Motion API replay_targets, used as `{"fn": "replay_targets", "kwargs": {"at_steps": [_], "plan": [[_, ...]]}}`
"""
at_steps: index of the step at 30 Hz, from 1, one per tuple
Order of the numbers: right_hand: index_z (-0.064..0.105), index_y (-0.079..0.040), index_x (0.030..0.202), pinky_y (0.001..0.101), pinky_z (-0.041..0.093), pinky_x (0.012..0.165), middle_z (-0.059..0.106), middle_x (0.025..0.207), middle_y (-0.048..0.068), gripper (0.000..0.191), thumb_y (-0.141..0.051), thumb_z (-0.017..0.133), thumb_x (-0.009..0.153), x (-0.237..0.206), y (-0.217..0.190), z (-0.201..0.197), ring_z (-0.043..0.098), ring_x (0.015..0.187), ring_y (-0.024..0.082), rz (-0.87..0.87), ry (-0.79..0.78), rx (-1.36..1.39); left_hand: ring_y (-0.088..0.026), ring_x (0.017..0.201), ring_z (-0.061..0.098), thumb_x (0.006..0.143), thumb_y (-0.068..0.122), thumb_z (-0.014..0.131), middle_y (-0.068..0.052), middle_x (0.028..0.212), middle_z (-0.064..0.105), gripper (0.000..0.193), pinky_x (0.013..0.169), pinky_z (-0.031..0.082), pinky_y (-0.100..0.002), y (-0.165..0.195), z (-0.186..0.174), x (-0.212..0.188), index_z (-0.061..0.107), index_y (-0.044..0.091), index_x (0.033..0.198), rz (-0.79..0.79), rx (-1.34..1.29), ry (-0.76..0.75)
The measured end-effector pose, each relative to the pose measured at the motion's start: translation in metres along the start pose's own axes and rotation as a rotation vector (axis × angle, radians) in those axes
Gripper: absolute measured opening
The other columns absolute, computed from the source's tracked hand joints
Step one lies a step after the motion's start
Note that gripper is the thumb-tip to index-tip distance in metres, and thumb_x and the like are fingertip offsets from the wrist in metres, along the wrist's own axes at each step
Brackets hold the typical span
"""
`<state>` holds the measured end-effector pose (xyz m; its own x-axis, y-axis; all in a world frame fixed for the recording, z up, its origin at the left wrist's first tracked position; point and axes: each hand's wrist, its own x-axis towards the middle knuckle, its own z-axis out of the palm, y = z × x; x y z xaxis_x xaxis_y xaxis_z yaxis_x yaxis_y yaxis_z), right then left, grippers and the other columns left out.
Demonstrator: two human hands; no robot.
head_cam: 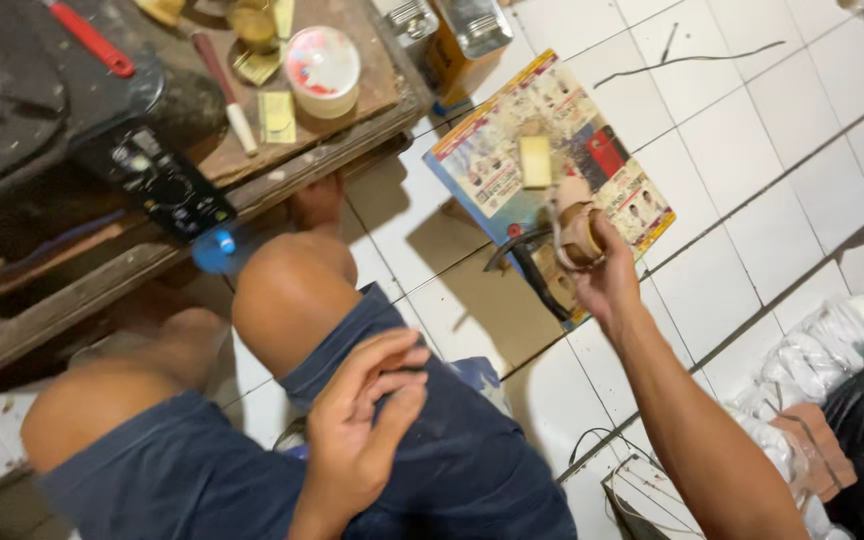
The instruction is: The person sits on the floor and heats a sandal upper over a gas burner flame, then presses it onto a white sole. They trim the joined edge with a knife, reheat the upper over the flame, and press the parts together again, turning the sandal to work around its edge.
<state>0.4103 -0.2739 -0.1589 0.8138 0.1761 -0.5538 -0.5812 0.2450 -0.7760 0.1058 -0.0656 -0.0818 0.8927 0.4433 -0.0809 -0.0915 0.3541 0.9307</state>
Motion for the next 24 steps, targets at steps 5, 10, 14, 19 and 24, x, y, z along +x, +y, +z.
{"fn": "replay_targets", "kwargs": {"at_steps": [5, 10, 14, 19, 24], "plan": [[0.058, -0.008, 0.129, 0.0437, 0.055, 0.093, 0.067, 0.122, 0.008, 0.044, -0.037, 0.062, 0.097, 0.028, -0.024, -0.028, 0.068, 0.105, 0.023, 0.046, 0.251, -0.14, -0.029, 0.107, 0.073, 0.096, 0.0, 0.059, -0.023, 0.125, 0.069, 0.037, 0.089, 0.062, -0.039, -0.019, 0.001, -0.007, 0.058, -0.009, 0.132, -0.09, -0.066, 0.102], [0.055, 0.011, 0.143, 0.0526, 0.044, 0.104, 0.039, 0.141, 0.035, 0.06, -0.032, 0.073, 0.105, 0.027, -0.027, -0.061, 0.05, 0.102, 0.031, -0.115, 0.252, -0.597, -0.029, 0.098, 0.076, 0.098, 0.002, 0.059, -0.027, 0.118, 0.071, 0.034, 0.081, 0.064, -0.039, -0.03, -0.001, -0.01, 0.059, -0.011, 0.129, -0.043, -0.026, 0.154], [0.047, 0.002, 0.147, 0.0372, 0.055, 0.093, 0.061, 0.13, 0.02, 0.074, -0.014, 0.08, 0.083, 0.032, -0.036, -0.071, 0.062, 0.113, 0.024, -0.394, 0.254, -0.917, -0.029, 0.096, 0.076, 0.098, 0.002, 0.059, -0.026, 0.118, 0.071, 0.034, 0.08, 0.065, -0.038, -0.033, -0.002, -0.011, 0.058, -0.011, 0.129, -0.041, -0.013, 0.136], [0.052, 0.001, 0.146, 0.0392, 0.055, 0.087, 0.064, 0.129, 0.023, 0.071, -0.023, 0.078, 0.084, 0.036, -0.034, -0.068, 0.065, 0.109, 0.027, -0.214, 0.298, -1.039, -0.029, 0.096, 0.076, 0.099, 0.003, 0.059, -0.026, 0.117, 0.071, 0.033, 0.08, 0.065, -0.038, -0.035, -0.003, -0.011, 0.059, -0.01, 0.129, -0.011, -0.02, 0.145], [0.067, 0.002, 0.135, 0.037, 0.056, 0.088, 0.074, 0.118, 0.023, 0.06, -0.048, 0.063, 0.103, 0.03, -0.006, -0.056, 0.073, 0.101, 0.031, -0.234, 0.326, -1.244, -0.028, 0.095, 0.076, 0.099, 0.004, 0.059, -0.025, 0.115, 0.072, 0.032, 0.078, 0.065, -0.038, -0.033, -0.004, -0.011, 0.06, -0.009, 0.128, -0.02, -0.023, 0.154]]}}
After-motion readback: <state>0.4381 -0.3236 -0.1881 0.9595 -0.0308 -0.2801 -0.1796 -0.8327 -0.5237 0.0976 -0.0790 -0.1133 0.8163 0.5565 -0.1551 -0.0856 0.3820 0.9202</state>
